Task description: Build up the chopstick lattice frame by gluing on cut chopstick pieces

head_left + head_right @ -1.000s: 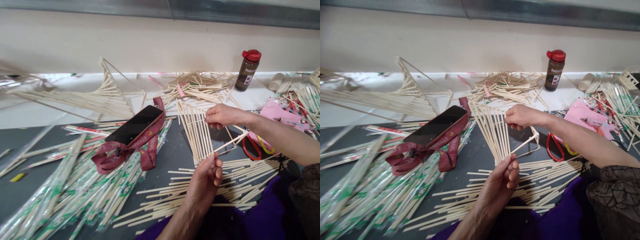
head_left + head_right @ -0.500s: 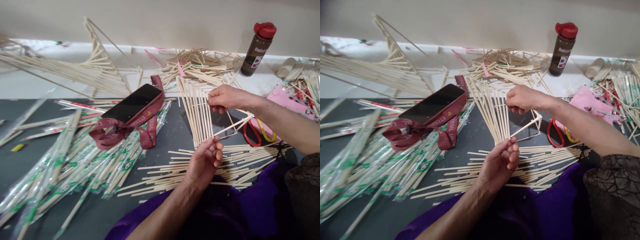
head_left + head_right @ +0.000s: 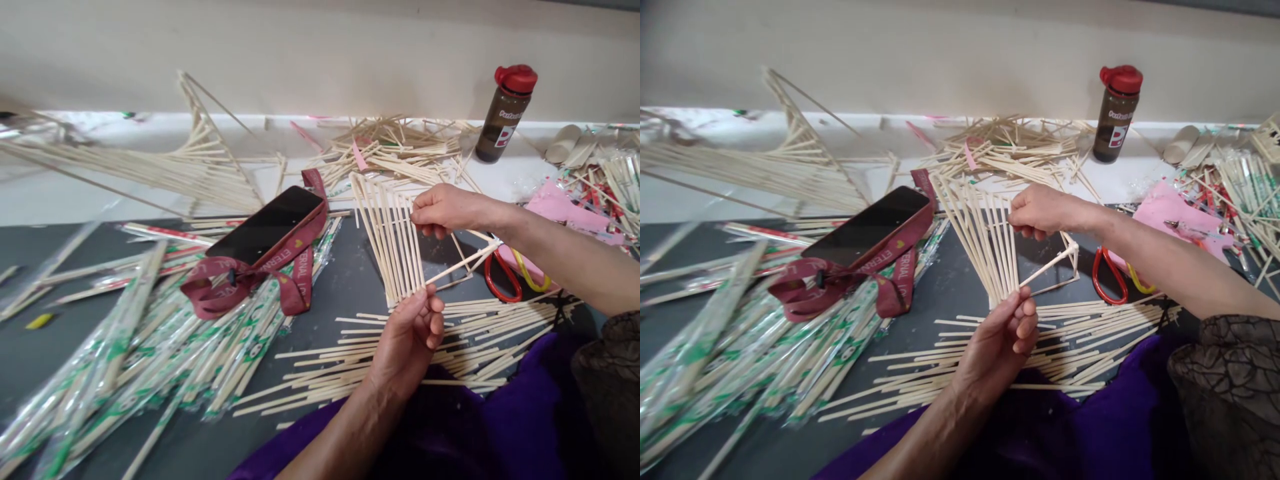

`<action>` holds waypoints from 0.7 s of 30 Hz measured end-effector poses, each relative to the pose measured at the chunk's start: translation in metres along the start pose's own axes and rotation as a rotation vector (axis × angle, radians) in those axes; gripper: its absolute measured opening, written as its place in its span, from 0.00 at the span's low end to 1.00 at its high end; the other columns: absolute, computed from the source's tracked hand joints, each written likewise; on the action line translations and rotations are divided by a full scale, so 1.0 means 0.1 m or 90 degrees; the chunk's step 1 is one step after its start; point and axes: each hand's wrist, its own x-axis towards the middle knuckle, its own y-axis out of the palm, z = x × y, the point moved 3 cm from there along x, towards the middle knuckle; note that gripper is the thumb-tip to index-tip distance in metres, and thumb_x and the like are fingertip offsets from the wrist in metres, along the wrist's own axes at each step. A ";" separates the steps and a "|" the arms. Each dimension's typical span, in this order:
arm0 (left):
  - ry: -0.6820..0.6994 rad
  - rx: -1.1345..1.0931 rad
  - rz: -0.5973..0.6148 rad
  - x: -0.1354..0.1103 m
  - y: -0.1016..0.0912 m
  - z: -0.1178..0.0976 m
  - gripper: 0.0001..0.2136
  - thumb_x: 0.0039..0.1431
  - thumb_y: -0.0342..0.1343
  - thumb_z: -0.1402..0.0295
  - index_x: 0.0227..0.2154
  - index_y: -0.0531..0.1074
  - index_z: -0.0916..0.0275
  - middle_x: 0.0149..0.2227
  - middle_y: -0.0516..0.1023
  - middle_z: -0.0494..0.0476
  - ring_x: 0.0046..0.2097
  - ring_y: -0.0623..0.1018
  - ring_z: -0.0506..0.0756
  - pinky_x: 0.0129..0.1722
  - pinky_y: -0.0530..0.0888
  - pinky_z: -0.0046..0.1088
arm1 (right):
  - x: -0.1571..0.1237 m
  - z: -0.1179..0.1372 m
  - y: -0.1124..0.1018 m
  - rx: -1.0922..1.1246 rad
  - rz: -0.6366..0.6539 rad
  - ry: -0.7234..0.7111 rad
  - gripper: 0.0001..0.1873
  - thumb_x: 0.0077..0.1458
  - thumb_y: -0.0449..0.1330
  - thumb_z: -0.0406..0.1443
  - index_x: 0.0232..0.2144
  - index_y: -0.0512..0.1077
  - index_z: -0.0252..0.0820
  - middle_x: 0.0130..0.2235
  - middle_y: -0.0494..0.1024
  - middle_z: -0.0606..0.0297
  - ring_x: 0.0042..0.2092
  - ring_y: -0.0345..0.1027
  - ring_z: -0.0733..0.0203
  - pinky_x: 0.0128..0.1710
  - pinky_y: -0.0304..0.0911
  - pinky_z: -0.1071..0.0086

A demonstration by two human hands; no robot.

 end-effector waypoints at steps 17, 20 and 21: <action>-0.003 0.011 -0.010 0.00 0.01 -0.01 0.14 0.41 0.70 0.68 0.30 0.74 0.68 0.22 0.74 0.49 0.18 0.66 0.42 0.13 0.60 0.14 | 0.00 0.02 0.01 -0.038 -0.009 -0.063 0.10 0.54 0.54 0.29 0.21 0.68 0.35 0.21 0.70 0.68 0.19 0.61 0.73 0.21 0.55 0.77; -0.001 0.011 -0.013 0.00 0.00 -0.01 0.14 0.41 0.70 0.68 0.30 0.74 0.68 0.23 0.74 0.49 0.18 0.66 0.42 0.13 0.60 0.14 | 0.01 0.00 0.01 -0.030 -0.003 -0.069 0.10 0.54 0.54 0.29 0.21 0.68 0.35 0.21 0.70 0.68 0.19 0.61 0.73 0.21 0.56 0.77; -0.001 0.011 -0.014 0.00 0.00 -0.01 0.14 0.41 0.70 0.68 0.30 0.74 0.68 0.23 0.74 0.49 0.18 0.66 0.42 0.13 0.60 0.14 | 0.01 0.00 0.01 -0.028 -0.001 -0.070 0.11 0.54 0.54 0.29 0.21 0.68 0.35 0.21 0.70 0.68 0.19 0.62 0.73 0.20 0.56 0.77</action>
